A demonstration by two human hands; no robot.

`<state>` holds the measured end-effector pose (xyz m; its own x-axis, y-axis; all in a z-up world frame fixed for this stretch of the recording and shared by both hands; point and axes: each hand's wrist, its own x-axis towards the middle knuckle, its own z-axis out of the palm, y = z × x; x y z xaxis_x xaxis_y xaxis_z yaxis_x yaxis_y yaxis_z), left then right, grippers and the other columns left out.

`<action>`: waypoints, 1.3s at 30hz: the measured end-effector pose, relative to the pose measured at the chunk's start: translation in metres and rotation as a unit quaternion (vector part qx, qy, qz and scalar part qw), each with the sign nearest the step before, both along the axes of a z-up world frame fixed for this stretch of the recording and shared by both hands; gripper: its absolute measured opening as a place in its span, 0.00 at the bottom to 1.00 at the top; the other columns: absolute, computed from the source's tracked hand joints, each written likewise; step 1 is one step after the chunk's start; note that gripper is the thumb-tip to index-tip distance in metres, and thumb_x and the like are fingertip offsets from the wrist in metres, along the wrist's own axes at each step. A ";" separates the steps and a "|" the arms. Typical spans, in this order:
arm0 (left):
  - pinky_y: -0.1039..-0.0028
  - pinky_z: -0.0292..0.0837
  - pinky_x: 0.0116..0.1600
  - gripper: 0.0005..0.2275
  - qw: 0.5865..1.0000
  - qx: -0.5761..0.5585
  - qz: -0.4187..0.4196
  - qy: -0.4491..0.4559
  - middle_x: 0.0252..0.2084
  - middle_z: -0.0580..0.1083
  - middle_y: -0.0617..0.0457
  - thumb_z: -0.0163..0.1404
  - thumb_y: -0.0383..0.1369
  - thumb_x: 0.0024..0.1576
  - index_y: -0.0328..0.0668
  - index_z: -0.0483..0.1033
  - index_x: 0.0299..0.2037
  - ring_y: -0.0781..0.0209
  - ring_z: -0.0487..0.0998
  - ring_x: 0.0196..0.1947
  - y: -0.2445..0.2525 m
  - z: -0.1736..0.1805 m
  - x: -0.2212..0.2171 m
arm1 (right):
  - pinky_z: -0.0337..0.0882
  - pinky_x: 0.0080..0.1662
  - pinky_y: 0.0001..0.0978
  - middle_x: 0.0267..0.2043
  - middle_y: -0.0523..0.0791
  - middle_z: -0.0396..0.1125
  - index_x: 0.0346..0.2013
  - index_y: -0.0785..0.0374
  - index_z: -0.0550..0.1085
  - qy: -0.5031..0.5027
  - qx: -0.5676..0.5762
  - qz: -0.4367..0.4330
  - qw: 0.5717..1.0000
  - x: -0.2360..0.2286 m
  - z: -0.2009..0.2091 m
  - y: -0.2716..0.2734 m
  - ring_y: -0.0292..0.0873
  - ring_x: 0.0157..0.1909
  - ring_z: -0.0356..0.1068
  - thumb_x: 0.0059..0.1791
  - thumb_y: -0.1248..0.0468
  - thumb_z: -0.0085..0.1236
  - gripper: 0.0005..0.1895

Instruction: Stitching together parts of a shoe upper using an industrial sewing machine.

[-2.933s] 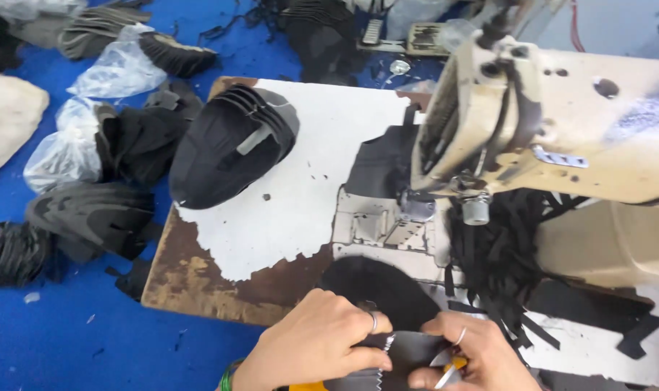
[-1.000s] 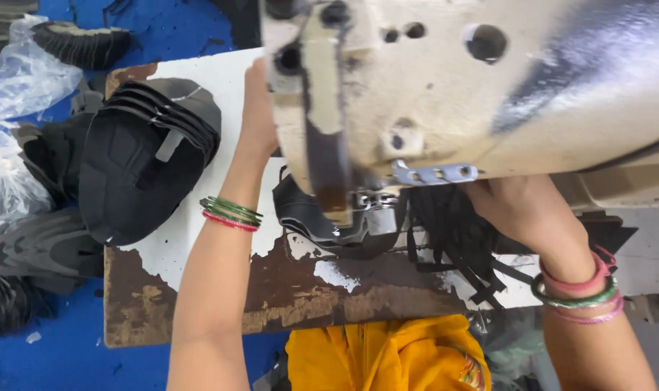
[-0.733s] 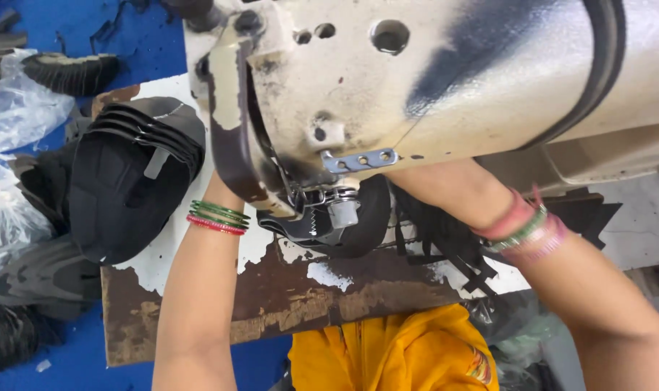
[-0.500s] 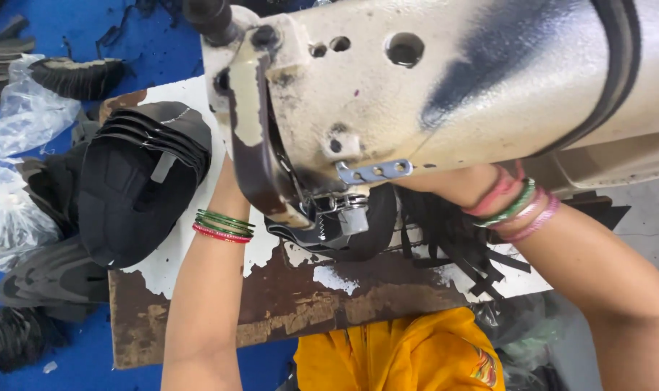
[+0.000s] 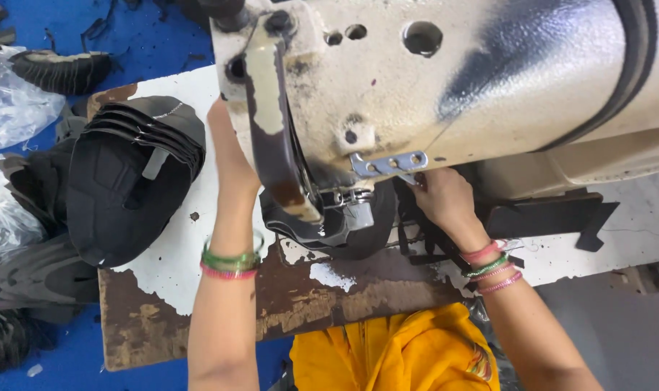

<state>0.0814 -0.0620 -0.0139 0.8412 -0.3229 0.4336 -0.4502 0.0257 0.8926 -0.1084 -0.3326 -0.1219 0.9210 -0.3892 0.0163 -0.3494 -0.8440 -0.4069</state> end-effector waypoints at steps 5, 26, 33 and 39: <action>0.68 0.75 0.61 0.11 0.965 0.098 0.158 -0.186 0.50 0.79 0.45 0.54 0.19 0.60 0.31 0.76 0.52 0.58 0.80 0.52 0.020 0.062 -0.105 | 0.67 0.34 0.36 0.31 0.46 0.70 0.41 0.69 0.77 -0.163 0.205 -0.030 0.965 -0.031 0.029 -0.011 0.43 0.30 0.67 0.48 0.65 0.65 0.11; 0.72 0.74 0.41 0.06 0.988 0.108 0.100 -0.041 0.38 0.81 0.54 0.65 0.29 0.53 0.37 0.81 0.34 0.62 0.80 0.36 0.078 0.060 -0.170 | 0.72 0.47 0.41 0.56 0.50 0.71 0.51 0.61 0.78 -0.307 0.019 0.165 0.937 -0.059 0.161 0.162 0.54 0.48 0.71 0.37 0.68 0.71 0.27; 0.64 0.64 0.63 0.04 0.968 0.178 0.147 -0.095 0.53 0.76 0.52 0.57 0.29 0.59 0.37 0.81 0.40 0.52 0.74 0.56 0.068 0.011 -0.162 | 0.69 0.62 0.49 0.61 0.49 0.69 0.54 0.60 0.77 -0.336 -0.072 0.168 0.924 -0.034 0.092 0.167 0.60 0.62 0.67 0.37 0.76 0.62 0.30; 0.62 0.59 0.56 0.03 0.968 0.182 0.159 -0.065 0.44 0.72 0.52 0.60 0.28 0.49 0.40 0.81 0.31 0.55 0.73 0.49 0.056 0.027 -0.153 | 0.67 0.62 0.47 0.57 0.48 0.72 0.52 0.59 0.79 -0.362 -0.065 0.157 0.916 -0.027 0.085 0.165 0.56 0.59 0.69 0.42 0.76 0.63 0.24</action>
